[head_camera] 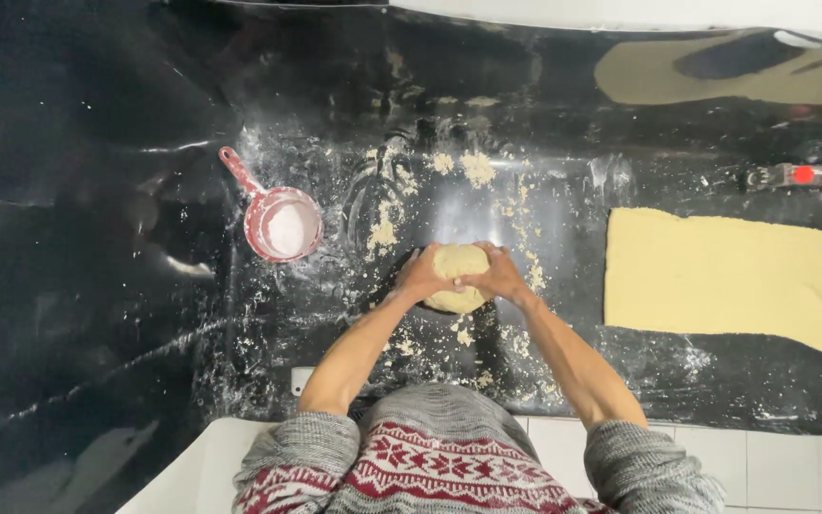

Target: The person kneads a ball of dough on a black countertop using both hands. The person repeatedly folds, presses, and turns the dough while a red measuring cup and a flat sheet of dough remain nearby.

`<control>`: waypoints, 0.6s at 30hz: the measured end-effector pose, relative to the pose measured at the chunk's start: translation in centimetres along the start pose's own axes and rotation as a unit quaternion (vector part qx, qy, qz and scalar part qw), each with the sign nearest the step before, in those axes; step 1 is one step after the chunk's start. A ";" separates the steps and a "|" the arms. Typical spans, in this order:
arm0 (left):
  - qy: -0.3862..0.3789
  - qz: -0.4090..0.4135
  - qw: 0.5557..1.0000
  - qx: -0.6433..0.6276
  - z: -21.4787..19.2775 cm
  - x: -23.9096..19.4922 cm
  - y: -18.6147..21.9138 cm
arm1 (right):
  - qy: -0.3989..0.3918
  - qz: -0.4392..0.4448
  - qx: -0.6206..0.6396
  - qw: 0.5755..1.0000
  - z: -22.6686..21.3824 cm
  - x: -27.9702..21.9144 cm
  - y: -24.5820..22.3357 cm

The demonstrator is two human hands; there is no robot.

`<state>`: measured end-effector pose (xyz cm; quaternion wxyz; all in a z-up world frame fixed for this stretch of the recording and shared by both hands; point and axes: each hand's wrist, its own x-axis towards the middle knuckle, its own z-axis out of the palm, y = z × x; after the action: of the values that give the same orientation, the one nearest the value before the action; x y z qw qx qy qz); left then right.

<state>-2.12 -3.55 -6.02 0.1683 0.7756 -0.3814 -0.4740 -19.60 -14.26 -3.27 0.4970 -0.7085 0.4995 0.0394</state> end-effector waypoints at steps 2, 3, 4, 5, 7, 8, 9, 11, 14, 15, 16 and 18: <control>0.025 0.031 0.999 0.023 -0.6 -0.2 0.6 | 0.023 -0.037 0.022 0.999 -0.8 -1.3 -1.3; 0.046 0.057 0.996 0.047 -0.7 -0.6 0.5 | 0.040 -0.069 0.046 0.996 -0.9 -2.2 -1.7; 0.044 0.052 0.997 0.046 -1.8 -1.9 1.7 | 0.036 -0.067 0.047 0.996 -1.3 -3.2 -2.2; 0.058 0.118 0.990 0.049 -3.1 -3.3 2.7 | 0.053 -0.103 0.065 0.991 -1.6 -4.3 -2.8; 0.069 0.179 0.980 0.056 -5.1 -5.7 4.1 | 0.068 -0.138 0.089 0.984 -2.7 -7.0 -4.5; 0.085 0.206 0.974 0.028 -5.8 -6.7 4.6 | 0.050 -0.136 0.125 0.981 -3.6 -8.5 -5.8; 0.098 0.234 0.967 -0.001 -6.4 -7.7 5.1 | 0.033 -0.133 0.161 0.977 -4.6 -10.1 -6.8; 0.094 0.227 0.969 0.031 -5.5 -7.2 3.4 | 0.018 -0.091 0.146 0.985 -3.3 -9.5 -4.5; 0.059 0.197 0.978 0.043 -2.4 -6.0 1.1 | -0.005 -0.050 0.116 0.992 -1.5 -9.4 -3.8; 0.031 0.170 0.985 0.027 -1.2 -5.6 0.5 | -0.016 -0.055 0.104 0.993 -1.0 -9.3 -4.1; 0.026 0.168 0.985 0.025 -0.7 -6.0 1.0 | -0.017 -0.049 0.104 0.993 -0.2 -9.0 -4.1; 0.036 0.170 0.983 0.061 -0.8 -6.9 1.4 | 0.003 -0.039 0.122 0.992 2.2 -8.0 -4.6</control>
<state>-3.80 0.57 -0.55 0.2127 0.7247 -0.5298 -0.3858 -19.21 -7.25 3.15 0.5798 -0.6614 0.4738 -0.0434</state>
